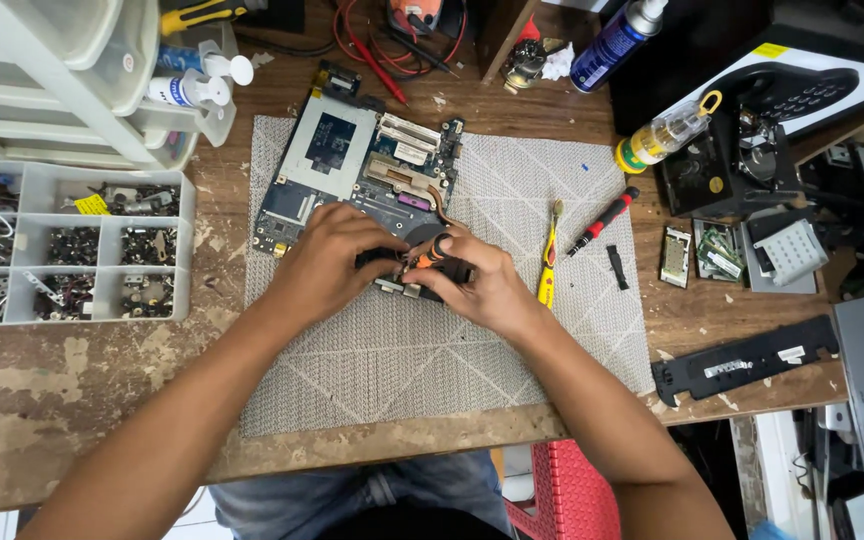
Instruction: Removing a cooling fan from a laptop motherboard using a screwdriver
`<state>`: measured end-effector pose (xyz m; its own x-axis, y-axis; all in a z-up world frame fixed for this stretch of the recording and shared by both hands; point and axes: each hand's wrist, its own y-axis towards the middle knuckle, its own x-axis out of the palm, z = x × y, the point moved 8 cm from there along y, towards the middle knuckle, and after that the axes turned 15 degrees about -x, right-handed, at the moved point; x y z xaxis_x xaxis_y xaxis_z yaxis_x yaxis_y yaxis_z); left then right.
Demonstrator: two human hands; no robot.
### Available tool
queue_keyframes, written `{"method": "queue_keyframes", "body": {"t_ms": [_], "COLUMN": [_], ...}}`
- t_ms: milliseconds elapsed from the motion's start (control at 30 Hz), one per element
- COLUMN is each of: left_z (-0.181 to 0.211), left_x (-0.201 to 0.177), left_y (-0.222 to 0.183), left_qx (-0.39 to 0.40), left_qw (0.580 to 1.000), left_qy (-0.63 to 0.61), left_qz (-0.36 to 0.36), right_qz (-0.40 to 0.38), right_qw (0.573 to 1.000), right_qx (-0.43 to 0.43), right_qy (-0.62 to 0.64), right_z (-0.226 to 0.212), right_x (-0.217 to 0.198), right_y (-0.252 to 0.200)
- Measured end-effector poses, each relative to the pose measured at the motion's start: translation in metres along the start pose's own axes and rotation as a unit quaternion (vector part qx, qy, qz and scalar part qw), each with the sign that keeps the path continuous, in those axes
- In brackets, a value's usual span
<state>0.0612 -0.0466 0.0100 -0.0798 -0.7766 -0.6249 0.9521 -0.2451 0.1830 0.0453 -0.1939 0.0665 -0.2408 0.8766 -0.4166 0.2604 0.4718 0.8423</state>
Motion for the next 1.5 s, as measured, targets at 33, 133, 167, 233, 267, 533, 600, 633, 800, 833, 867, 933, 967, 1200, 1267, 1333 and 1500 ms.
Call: {"method": "queue_keyframes", "body": {"t_ms": [33, 133, 167, 233, 267, 533, 600, 633, 800, 833, 867, 933, 967, 1200, 1267, 1333, 1500], "left_z": [0.0, 0.003, 0.005, 0.007, 0.008, 0.007, 0.009, 0.008, 0.008, 0.009, 0.009, 0.008, 0.008, -0.005, -0.002, -0.001, 0.002], "left_x": [0.0, -0.002, -0.003, -0.004, -0.004, -0.002, -0.004, -0.004, -0.005, -0.005, -0.005, -0.005, -0.004, 0.0, -0.002, -0.004, -0.006], "left_y": [0.0, 0.0, 0.0, 0.001, 0.001, 0.001, 0.001, 0.001, 0.002, 0.002, 0.002, 0.002, 0.002, 0.001, 0.001, 0.002, 0.003], "left_qx": [0.0, 0.0, -0.007, -0.014, -0.011, -0.006, -0.018, -0.018, -0.013, -0.013, -0.018, -0.023, -0.022, 0.0, -0.011, -0.021, -0.031], "left_qw": [1.0, 1.0, 1.0, 1.0, 1.0, 1.0, 1.0, 1.0, 1.0, 1.0, 1.0, 0.999, 1.0, 1.0, 1.0, 0.999, 0.999], "left_qy": [0.0, 0.01, 0.006, 0.003, 0.002, -0.004, -0.012, -0.012, -0.014, -0.014, -0.014, -0.014, -0.015, -0.011, -0.018, -0.025, -0.027], "left_qz": [0.001, 0.002, -0.002, -0.007, -0.007, -0.004, -0.009, -0.009, -0.016, -0.016, -0.017, -0.018, -0.016, 0.004, 0.002, 0.002, -0.008], "right_qz": [0.0, 0.002, -0.002, -0.005, -0.005, 0.0, -0.003, -0.003, 0.011, 0.011, 0.012, 0.012, 0.009, 0.007, 0.008, 0.008, 0.007], "right_qw": [1.0, 1.0, 1.0, 1.0, 1.0, 1.0, 1.0, 1.0, 1.0, 1.0, 1.0, 1.0, 1.0, 1.0, 1.0, 1.0, 1.0], "right_qx": [-0.001, -0.008, -0.008, -0.009, -0.01, 0.003, -0.003, -0.003, 0.004, 0.003, 0.003, 0.004, 0.006, -0.015, -0.013, -0.013, -0.015], "right_qy": [0.0, -0.006, 0.0, 0.006, 0.002, -0.002, 0.005, 0.005, -0.011, -0.011, -0.006, -0.001, 0.008, 0.021, 0.017, 0.014, 0.025], "right_z": [0.002, 0.005, 0.005, 0.006, 0.007, 0.004, 0.007, 0.007, 0.007, 0.007, 0.006, 0.004, 0.003, 0.005, 0.008, 0.01, 0.013], "right_x": [0.0, 0.0, 0.0, 0.0, 0.0, 0.0, -0.001, 0.0, -0.003, -0.003, -0.003, -0.004, -0.003, -0.003, -0.002, -0.002, -0.002], "right_y": [-0.002, -0.007, -0.008, -0.011, -0.013, -0.009, -0.014, -0.014, -0.016, -0.015, -0.013, -0.01, -0.008, -0.015, -0.021, -0.025, -0.029]}}
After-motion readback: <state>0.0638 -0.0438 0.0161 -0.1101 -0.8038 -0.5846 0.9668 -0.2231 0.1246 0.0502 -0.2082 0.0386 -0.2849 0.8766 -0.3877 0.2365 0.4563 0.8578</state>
